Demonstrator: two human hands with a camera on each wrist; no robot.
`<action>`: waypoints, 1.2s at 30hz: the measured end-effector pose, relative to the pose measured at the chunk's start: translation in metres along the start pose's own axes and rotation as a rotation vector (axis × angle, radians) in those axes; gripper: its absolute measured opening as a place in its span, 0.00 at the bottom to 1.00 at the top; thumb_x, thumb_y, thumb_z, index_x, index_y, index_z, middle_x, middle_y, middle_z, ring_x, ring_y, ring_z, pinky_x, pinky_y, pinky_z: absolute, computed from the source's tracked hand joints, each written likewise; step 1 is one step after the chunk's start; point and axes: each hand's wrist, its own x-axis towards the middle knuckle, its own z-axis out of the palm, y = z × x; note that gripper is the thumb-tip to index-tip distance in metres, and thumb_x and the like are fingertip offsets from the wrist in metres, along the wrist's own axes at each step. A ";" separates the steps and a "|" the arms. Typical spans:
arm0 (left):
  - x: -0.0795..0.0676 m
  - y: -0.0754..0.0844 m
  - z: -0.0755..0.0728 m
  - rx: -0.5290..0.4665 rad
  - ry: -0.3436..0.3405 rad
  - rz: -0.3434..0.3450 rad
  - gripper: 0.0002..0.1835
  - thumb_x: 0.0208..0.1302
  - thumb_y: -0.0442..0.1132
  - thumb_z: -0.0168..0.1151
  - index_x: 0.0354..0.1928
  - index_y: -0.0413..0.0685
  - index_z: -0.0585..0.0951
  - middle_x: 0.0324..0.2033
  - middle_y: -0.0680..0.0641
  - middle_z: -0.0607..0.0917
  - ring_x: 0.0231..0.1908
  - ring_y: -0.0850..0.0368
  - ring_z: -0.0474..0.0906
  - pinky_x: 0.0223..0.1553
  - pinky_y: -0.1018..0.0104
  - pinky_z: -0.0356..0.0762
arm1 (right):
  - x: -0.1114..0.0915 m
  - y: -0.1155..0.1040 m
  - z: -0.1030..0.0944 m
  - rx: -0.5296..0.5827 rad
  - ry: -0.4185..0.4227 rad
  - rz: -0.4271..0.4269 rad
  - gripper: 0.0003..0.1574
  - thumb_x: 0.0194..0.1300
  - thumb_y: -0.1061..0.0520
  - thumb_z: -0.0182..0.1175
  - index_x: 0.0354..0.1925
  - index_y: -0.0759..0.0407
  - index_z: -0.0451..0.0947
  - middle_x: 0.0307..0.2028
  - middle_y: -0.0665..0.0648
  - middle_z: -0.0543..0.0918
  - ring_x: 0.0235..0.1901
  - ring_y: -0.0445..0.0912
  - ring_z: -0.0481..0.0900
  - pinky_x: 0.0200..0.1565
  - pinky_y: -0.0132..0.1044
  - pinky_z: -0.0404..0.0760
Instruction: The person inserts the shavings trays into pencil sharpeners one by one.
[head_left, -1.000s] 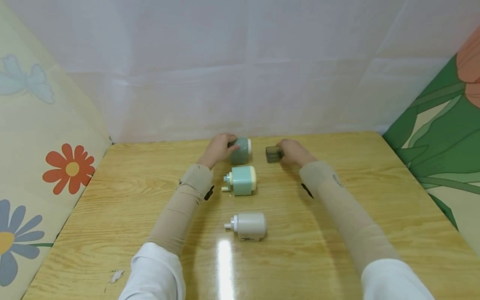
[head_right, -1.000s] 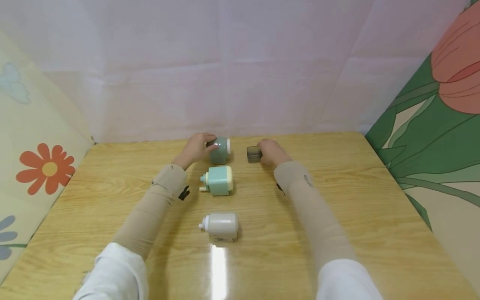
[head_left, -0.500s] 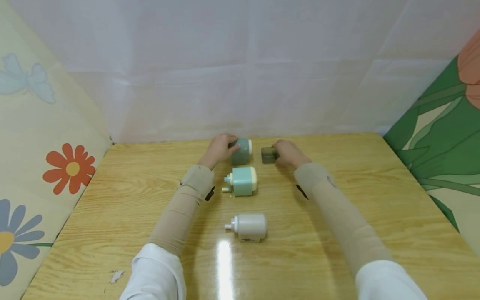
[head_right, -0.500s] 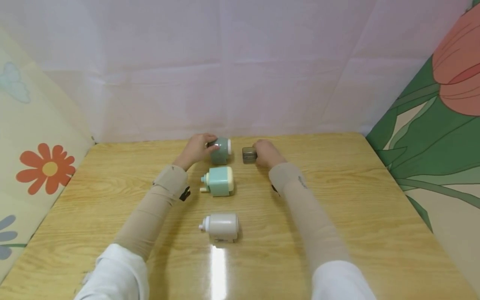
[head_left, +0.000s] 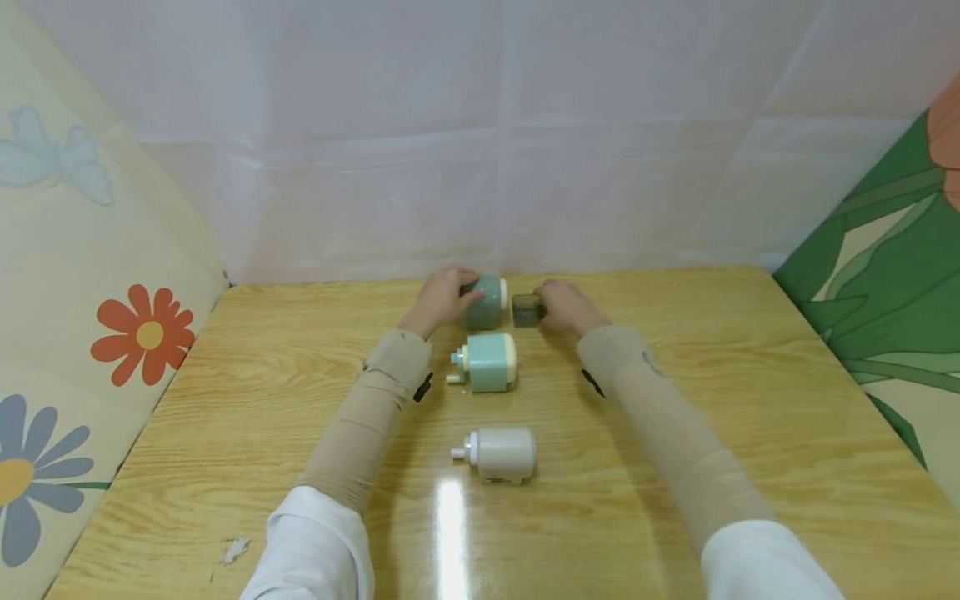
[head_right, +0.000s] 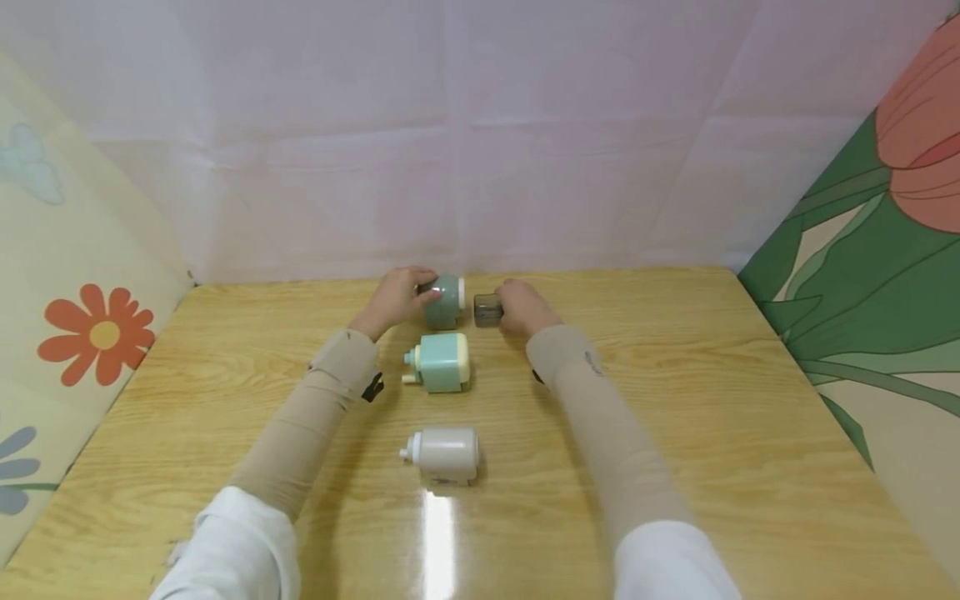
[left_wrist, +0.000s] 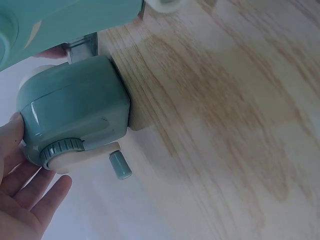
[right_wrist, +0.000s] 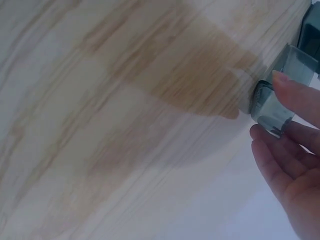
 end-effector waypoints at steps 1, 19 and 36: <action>0.000 0.000 0.000 0.002 0.002 0.003 0.24 0.63 0.44 0.57 0.58 0.38 0.71 0.57 0.41 0.73 0.58 0.48 0.67 0.60 0.59 0.63 | 0.001 -0.001 0.000 0.003 -0.005 0.004 0.32 0.43 0.67 0.67 0.48 0.78 0.71 0.44 0.73 0.76 0.46 0.63 0.73 0.52 0.51 0.71; -0.002 -0.001 0.002 -0.022 0.027 0.021 0.24 0.63 0.44 0.57 0.58 0.38 0.72 0.56 0.41 0.73 0.58 0.48 0.67 0.60 0.60 0.63 | 0.013 -0.019 0.002 0.036 -0.043 0.043 0.33 0.44 0.65 0.67 0.50 0.76 0.71 0.45 0.71 0.75 0.46 0.61 0.73 0.52 0.50 0.72; -0.002 -0.001 0.003 -0.019 0.013 0.012 0.24 0.64 0.45 0.56 0.58 0.39 0.71 0.57 0.42 0.73 0.58 0.49 0.67 0.60 0.60 0.64 | 0.015 -0.021 0.006 0.101 -0.052 0.062 0.34 0.49 0.63 0.68 0.53 0.76 0.68 0.48 0.71 0.74 0.48 0.60 0.72 0.51 0.49 0.73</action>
